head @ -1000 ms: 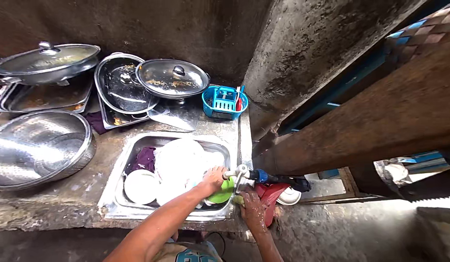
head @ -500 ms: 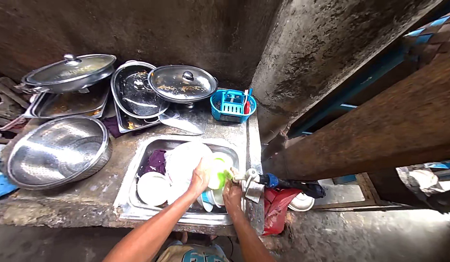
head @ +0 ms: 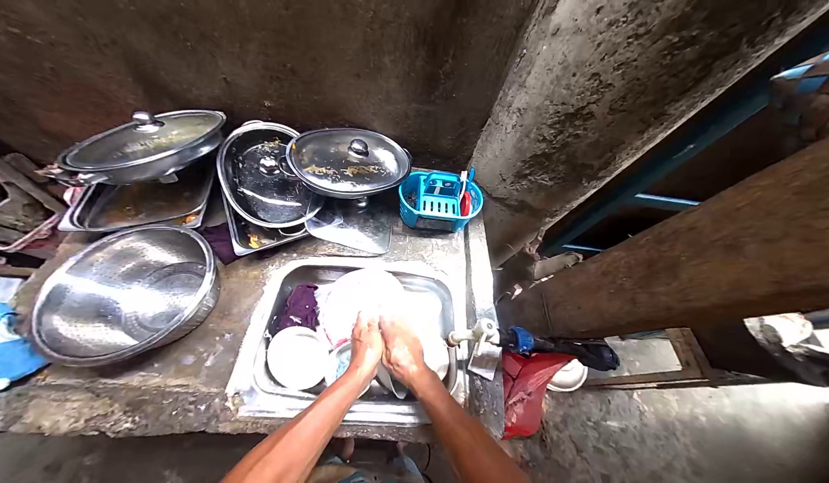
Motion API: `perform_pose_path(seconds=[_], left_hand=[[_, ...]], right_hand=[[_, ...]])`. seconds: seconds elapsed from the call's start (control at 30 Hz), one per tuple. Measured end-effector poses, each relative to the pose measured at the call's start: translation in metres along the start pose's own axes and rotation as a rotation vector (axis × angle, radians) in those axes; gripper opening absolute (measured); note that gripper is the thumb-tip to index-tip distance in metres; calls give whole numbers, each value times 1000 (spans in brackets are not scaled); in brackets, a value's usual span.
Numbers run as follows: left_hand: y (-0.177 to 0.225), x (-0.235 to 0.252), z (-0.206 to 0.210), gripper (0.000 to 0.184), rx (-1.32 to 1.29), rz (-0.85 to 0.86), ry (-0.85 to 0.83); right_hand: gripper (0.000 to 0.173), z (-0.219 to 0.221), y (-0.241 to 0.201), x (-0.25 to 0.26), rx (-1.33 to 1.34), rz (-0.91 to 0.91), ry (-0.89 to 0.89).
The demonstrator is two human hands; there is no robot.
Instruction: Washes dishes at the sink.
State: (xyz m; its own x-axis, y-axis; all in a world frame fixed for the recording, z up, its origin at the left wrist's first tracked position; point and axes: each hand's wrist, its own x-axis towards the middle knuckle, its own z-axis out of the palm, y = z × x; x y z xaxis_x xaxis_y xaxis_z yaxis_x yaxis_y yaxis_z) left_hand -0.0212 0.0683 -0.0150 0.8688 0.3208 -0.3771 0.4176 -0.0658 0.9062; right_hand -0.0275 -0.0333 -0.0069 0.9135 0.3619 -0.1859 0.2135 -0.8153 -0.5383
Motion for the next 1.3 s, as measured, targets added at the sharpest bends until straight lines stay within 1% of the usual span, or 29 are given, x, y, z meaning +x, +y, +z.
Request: perform_pose_path(seconds=[0.03, 0.07, 0.1, 0.13, 0.17, 0.2, 0.23, 0.27, 0.3, 0.33, 0.37, 0.4, 0.43, 0.47, 0.53, 0.57, 0.63, 0.7, 0.73, 0.8, 0.83, 0.87, 0.93, 1.0, 1.1, 1.13, 1.2, 1.27, 1.3], left_hand=[[2, 6, -6, 41, 21, 9, 15], [2, 9, -13, 43, 44, 37, 21], [2, 12, -19, 47, 69, 73, 28], [2, 13, -24, 50, 95, 108, 31], [3, 14, -27, 52, 107, 134, 25], [3, 14, -27, 52, 88, 136, -1], [2, 14, -27, 52, 43, 119, -44], [0, 14, -26, 50, -10, 88, -93], [-2, 15, -25, 45, -57, 59, -136], [-4, 17, -23, 37, -75, 44, -180], [-3, 20, -19, 29, -50, 47, -219], [-2, 22, -16, 26, 21, 69, -229], [-1, 26, -12, 25, 128, 113, -200], [2, 32, -10, 27, 254, 162, -161], [10, 42, -11, 36, 426, 232, -123], [10, 45, -11, 42, 459, 279, -124], [9, 44, -6, 49, 455, 373, -157], [16, 39, 1, 49, 478, 433, -188], [19, 39, 4, 49, 514, 431, -202], [25, 44, 12, 50, 557, 414, -194], [29, 49, 17, 51, 544, 389, -174], [31, 57, 24, 53, 543, 365, -153], [40, 74, 39, 54, 562, 313, -151], [50, 90, 56, 54, 550, 249, -172], [61, 115, 77, 43, 345, 111, -194], [62, 122, 81, 40, 300, 91, -205], [65, 125, 81, 41, 405, 123, -154], [58, 107, 77, 42, 543, 256, -82], [50, 93, 76, 42, 603, 334, -115]], right_hand=[[46, 1, -2, -6, -9, -60, 10], [41, 6, 2, -12, -29, -115, 85], [36, 11, 10, -15, -37, -143, 216], [31, 14, 17, -14, -14, -116, 354], [31, 13, 23, -11, 76, -42, 476], [32, 9, 25, -5, 260, 58, 581], [33, 5, 23, 2, 573, 151, 668], [29, 0, 17, 9, 975, 237, 716], [27, -2, 11, 12, 1377, 278, 711], [35, -2, 6, 11, 1683, 282, 653], [45, 1, 0, 7, 1875, 309, 611], [53, 5, -7, 1, 1985, 351, 588], [57, 7, -13, -3, 2049, 382, 578], [59, 7, -16, -7, 2076, 364, 550], [58, 7, -10, -17, 1975, 316, 468], [53, 5, -4, -24, 1853, 372, 474], [40, -3, 8, -32, 1482, 591, 497], [47, -16, 21, -37, 1111, 811, 338], [52, -21, 27, -39, 947, 858, 226], [61, -27, 35, -41, 584, 857, 3], [64, -25, 38, -42, 426, 809, -61], [66, -21, 40, -45, 300, 757, -96], [63, -14, 42, -50, 130, 661, -150], [61, -12, 43, -53, 69, 604, -247], [64, -20, 46, -54, 50, 587, -315], [63, -22, 47, -56, 78, 594, -284], [54, -25, 53, -58, 203, 631, -114], [41, -29, 57, -58, 489, 695, 64], [32, -26, 62, -56, 703, 707, 167]])
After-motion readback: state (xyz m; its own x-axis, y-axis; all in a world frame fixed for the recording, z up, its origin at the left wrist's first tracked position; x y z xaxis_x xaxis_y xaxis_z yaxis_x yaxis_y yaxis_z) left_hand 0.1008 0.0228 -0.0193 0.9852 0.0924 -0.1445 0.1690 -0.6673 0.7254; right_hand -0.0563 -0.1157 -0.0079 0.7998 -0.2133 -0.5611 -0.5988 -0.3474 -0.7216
